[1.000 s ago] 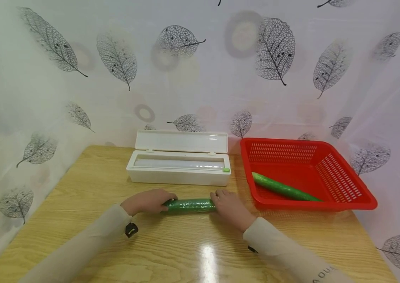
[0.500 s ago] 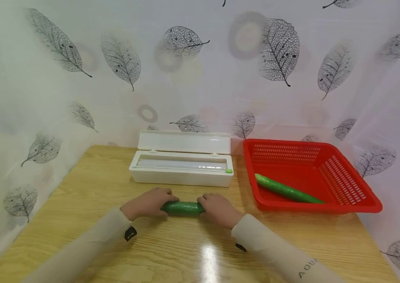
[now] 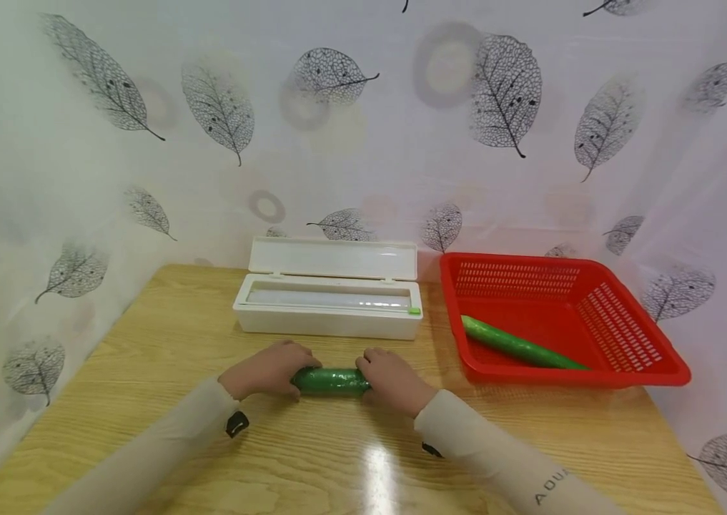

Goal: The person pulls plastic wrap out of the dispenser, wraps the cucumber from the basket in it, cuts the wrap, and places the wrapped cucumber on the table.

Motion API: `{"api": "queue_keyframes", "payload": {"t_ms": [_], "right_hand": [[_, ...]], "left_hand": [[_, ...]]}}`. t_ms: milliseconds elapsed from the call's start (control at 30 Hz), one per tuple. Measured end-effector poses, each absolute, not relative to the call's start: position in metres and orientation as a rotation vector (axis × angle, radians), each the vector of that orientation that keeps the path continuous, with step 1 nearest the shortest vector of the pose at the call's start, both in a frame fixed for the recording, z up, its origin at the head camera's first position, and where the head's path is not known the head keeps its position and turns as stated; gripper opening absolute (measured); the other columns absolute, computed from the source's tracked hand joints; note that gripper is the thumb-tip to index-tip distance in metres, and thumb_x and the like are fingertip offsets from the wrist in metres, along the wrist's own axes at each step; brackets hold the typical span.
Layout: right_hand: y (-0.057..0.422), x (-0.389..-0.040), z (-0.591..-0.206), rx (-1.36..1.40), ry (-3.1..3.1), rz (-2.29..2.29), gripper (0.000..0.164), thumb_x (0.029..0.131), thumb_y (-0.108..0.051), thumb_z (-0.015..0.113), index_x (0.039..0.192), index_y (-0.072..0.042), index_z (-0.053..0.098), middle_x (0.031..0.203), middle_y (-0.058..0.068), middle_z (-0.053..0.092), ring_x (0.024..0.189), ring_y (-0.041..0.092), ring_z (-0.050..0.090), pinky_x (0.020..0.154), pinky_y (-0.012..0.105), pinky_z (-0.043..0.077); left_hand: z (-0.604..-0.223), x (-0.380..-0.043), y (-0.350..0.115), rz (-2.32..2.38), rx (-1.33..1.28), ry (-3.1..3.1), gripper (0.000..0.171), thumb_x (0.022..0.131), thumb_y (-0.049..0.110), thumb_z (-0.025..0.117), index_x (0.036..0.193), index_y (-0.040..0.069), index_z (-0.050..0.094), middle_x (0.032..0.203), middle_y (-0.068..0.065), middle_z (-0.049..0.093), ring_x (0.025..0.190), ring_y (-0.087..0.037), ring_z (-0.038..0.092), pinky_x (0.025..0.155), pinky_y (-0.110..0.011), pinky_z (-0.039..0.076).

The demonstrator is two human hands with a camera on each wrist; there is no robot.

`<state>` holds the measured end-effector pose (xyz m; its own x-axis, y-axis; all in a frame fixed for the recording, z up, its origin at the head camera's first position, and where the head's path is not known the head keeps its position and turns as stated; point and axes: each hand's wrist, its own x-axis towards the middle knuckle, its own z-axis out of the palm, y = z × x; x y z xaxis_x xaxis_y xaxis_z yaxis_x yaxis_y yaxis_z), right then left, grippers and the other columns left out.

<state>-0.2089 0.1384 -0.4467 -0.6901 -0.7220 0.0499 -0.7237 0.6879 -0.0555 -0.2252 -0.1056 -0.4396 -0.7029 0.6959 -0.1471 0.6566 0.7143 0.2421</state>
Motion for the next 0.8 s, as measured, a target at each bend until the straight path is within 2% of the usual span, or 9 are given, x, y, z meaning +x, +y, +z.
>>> {"api": "queue_keyframes", "payload": {"t_ms": [200, 433, 533, 667, 800], "right_hand": [[0.140, -0.213, -0.446, 1.168, -2.968, 0.221, 0.036, 0.080, -0.023, 0.074, 0.108, -0.007, 0.058, 0.100, 0.004, 0.067, 0.086, 0.018, 0.062, 0.079, 0.037, 0.053], [0.143, -0.219, -0.446, 1.101, -3.176, 0.526, 0.029, 0.086, -0.024, 0.067, 0.109, -0.011, 0.055, 0.096, -0.002, 0.062, 0.082, 0.009, 0.056, 0.076, 0.030, 0.051], [0.143, -0.218, -0.447, 1.109, -3.172, 0.496, 0.038, 0.080, -0.032, 0.074, 0.108, -0.013, 0.056, 0.097, -0.003, 0.056, 0.084, 0.010, 0.052, 0.077, 0.030, 0.049], [0.140, -0.217, -0.449, 1.125, -3.072, 0.354, 0.047, 0.070, -0.034, 0.082, 0.105, -0.014, 0.059, 0.095, -0.003, 0.053, 0.083, 0.011, 0.050, 0.077, 0.031, 0.048], [0.140, -0.217, -0.447, 1.116, -3.048, 0.347, 0.039, 0.075, -0.026, 0.079, 0.105, -0.010, 0.061, 0.095, 0.000, 0.062, 0.083, 0.014, 0.056, 0.079, 0.035, 0.049]], "left_hand": [[-0.444, -0.224, -0.108, 0.179, 1.069, 2.745, 0.049, 0.069, 0.018, 0.082, 0.114, 0.013, 0.065, 0.112, 0.001, 0.068, 0.106, -0.018, 0.061, 0.108, -0.051, 0.035], [-0.446, -0.226, -0.107, 0.151, 1.088, 2.779, 0.037, 0.071, 0.017, 0.081, 0.106, 0.014, 0.068, 0.102, 0.003, 0.071, 0.099, -0.017, 0.062, 0.108, -0.051, 0.035], [-0.444, -0.226, -0.108, 0.171, 1.077, 2.768, 0.039, 0.070, 0.017, 0.082, 0.106, 0.013, 0.068, 0.104, 0.002, 0.071, 0.100, -0.017, 0.062, 0.108, -0.053, 0.034], [-0.444, -0.227, -0.111, 0.212, 1.048, 2.753, 0.045, 0.068, 0.017, 0.083, 0.110, 0.013, 0.067, 0.110, 0.001, 0.069, 0.105, -0.018, 0.061, 0.109, -0.054, 0.032], [-0.449, -0.229, -0.116, 0.225, 1.032, 2.769, 0.045, 0.066, 0.017, 0.084, 0.109, 0.014, 0.068, 0.109, 0.001, 0.070, 0.105, -0.017, 0.061, 0.108, -0.054, 0.033]]}}
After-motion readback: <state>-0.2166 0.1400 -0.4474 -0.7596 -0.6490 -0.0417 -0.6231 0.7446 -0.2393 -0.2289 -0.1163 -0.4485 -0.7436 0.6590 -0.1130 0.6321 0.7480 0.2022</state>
